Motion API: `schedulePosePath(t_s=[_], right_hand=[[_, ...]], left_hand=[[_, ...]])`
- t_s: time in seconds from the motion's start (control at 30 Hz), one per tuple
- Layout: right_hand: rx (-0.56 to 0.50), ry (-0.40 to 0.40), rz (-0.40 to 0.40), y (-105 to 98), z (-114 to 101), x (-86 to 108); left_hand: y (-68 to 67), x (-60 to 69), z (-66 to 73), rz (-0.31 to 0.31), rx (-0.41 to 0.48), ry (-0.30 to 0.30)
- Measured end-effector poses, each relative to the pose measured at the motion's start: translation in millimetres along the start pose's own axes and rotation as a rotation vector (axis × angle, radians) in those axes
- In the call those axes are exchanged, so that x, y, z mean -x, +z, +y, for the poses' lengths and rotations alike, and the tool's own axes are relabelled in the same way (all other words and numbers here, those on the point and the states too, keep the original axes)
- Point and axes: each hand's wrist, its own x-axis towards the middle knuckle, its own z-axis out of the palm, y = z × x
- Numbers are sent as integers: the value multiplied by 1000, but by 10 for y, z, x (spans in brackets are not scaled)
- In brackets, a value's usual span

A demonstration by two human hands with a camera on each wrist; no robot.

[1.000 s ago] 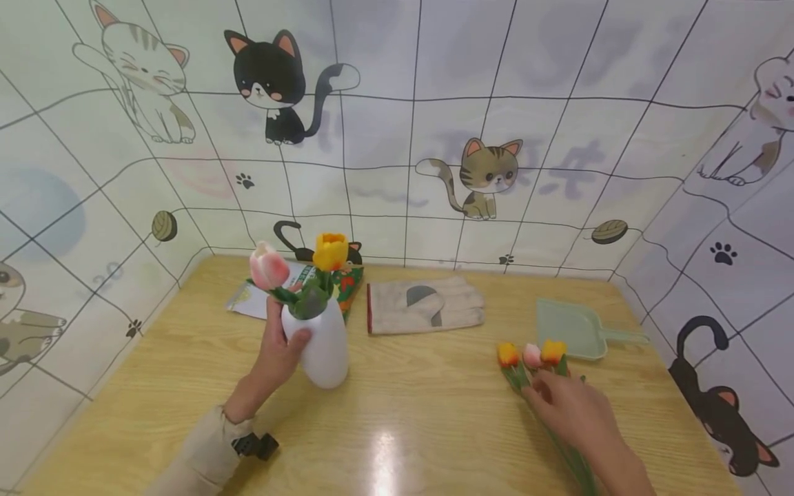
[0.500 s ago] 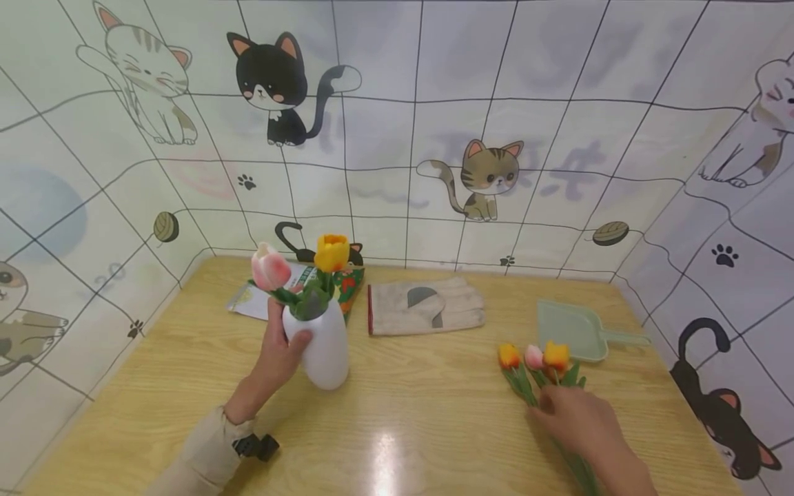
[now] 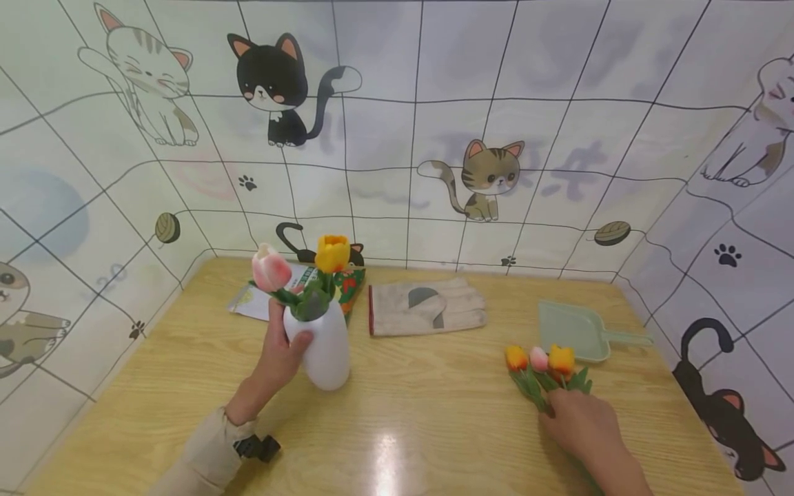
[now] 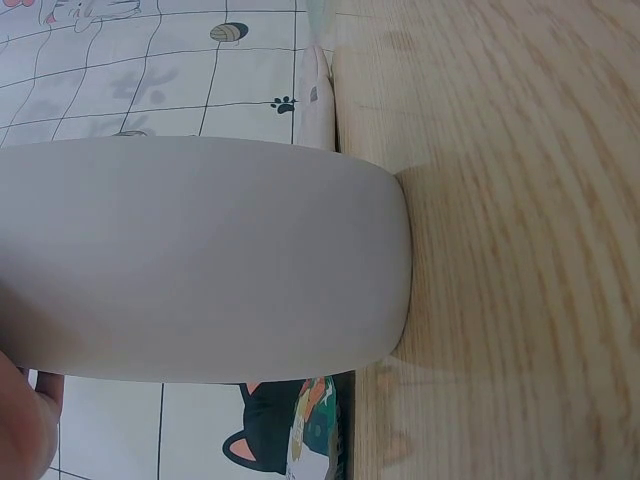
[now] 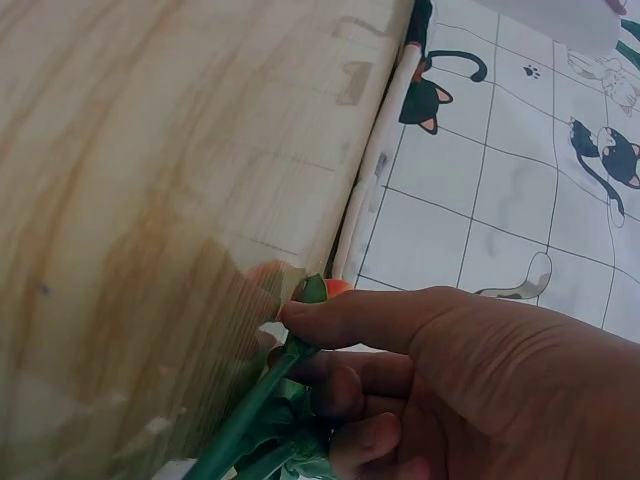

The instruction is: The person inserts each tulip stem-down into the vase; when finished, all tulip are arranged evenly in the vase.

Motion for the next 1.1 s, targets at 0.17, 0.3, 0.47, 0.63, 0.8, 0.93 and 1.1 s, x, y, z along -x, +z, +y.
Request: schedulePosePath(t_s=[0.17, 0.3, 0.47, 0.63, 0.8, 0.93, 1.1], right_hand=[[-39, 34, -40, -50, 7, -13], [-62, 46, -70, -109, 39, -17], [-77, 39, -59, -178, 60, -22], [-108, 19, -6, -225, 39, -35], [-122, -9, 109, -255, -30, -36], [-115, -34, 228, -274, -111, -34], [-137, -48, 303, -311, -227, -60]], left_hand=[[-2, 3, 5, 1, 9, -3], [3, 10, 8, 2, 7, -9], [4, 10, 11, -4, 4, -14], [-4, -4, 18, -8, 4, -14], [-10, -18, 18, -12, 1, -10], [-12, -12, 6, -16, 2, -17], [-15, -1, -6, -15, -6, -21]])
